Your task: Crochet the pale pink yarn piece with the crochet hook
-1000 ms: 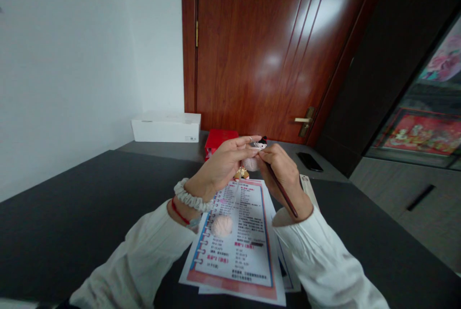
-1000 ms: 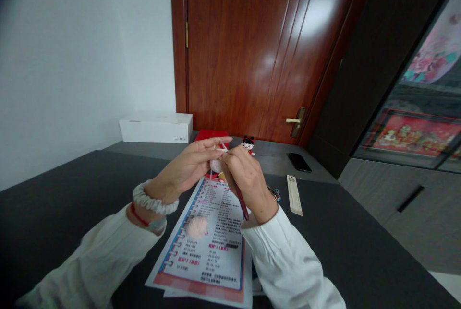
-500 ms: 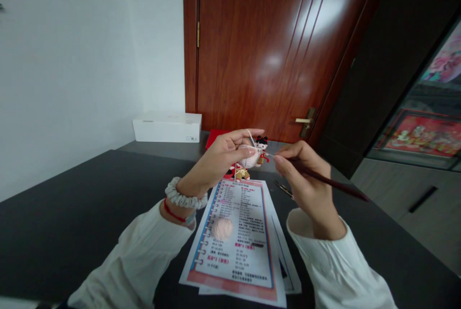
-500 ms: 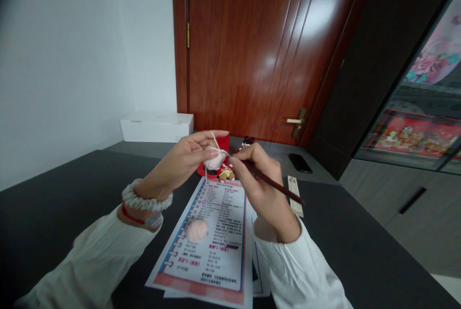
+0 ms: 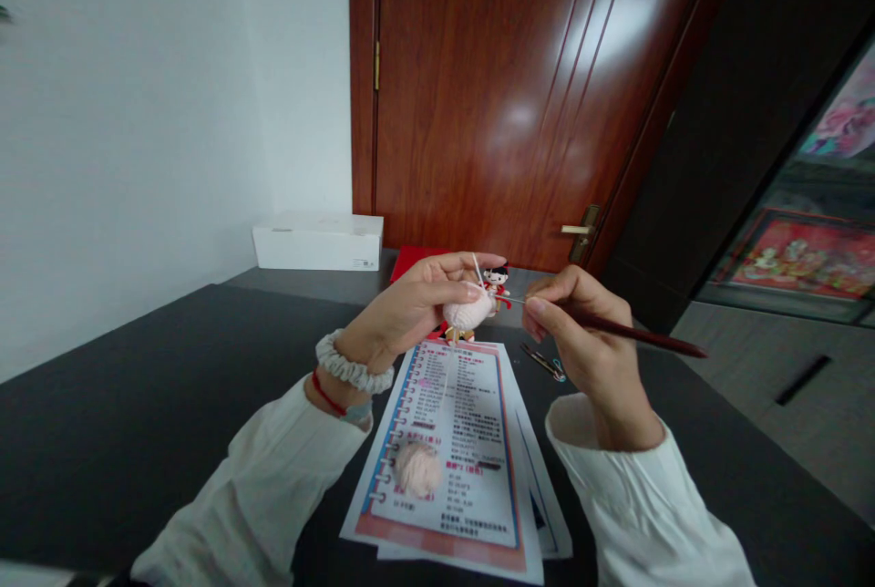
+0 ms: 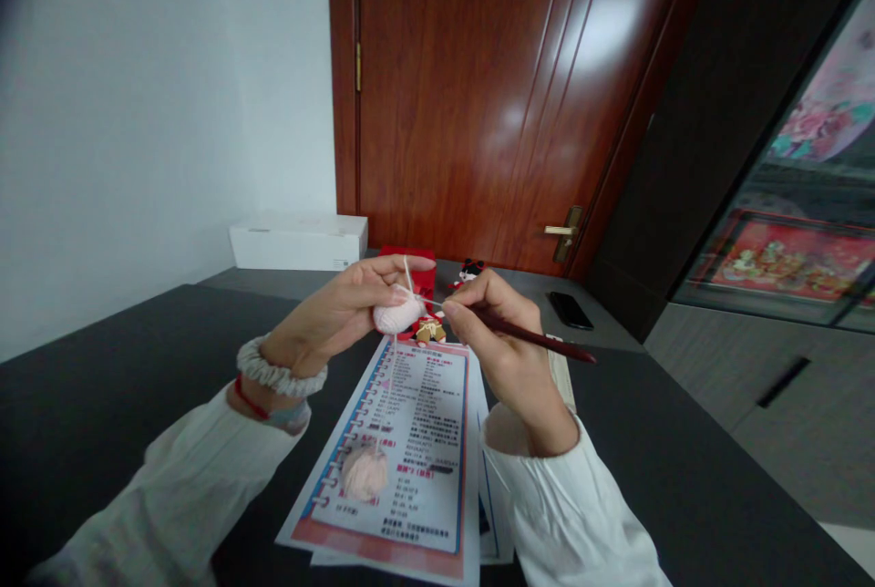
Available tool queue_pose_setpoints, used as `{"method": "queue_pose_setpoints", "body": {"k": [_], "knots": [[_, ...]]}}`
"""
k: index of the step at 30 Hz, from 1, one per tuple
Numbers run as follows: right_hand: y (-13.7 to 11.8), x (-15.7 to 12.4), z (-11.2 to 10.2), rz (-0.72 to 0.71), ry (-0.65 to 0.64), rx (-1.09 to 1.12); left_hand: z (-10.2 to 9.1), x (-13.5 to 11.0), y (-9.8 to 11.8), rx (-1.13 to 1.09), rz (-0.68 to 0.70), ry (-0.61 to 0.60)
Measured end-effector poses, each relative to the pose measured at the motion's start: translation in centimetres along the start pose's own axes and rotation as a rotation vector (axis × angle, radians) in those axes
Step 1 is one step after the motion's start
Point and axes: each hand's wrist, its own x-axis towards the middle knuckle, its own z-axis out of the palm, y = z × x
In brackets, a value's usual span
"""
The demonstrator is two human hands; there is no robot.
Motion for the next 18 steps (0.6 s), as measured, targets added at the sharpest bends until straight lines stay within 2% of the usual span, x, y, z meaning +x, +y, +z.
{"method": "queue_pose_setpoints", "body": {"k": [2,5,12,15,18], "knots": [[0.1,0.0,-0.1,0.000,-0.014,-0.001,-0.2,0.1,0.0,-0.012,-0.010,-0.013],[0.2,0.5,0.0,0.047,-0.010,0.141,-0.3,0.2,-0.1,-0.028,-0.009,-0.010],[1.7,1.7,1.0,0.265,-0.016,0.406,-0.6,0.9,-0.7,0.044,0.045,0.020],[2.8,1.6,1.9,0.239,0.011,0.407,-0.4,1.1,-1.2,0.016,0.032,0.050],[3.7,1.2,2.4,0.103,0.093,0.188,-0.1,1.3,-1.6,-0.043,0.012,0.071]]}}
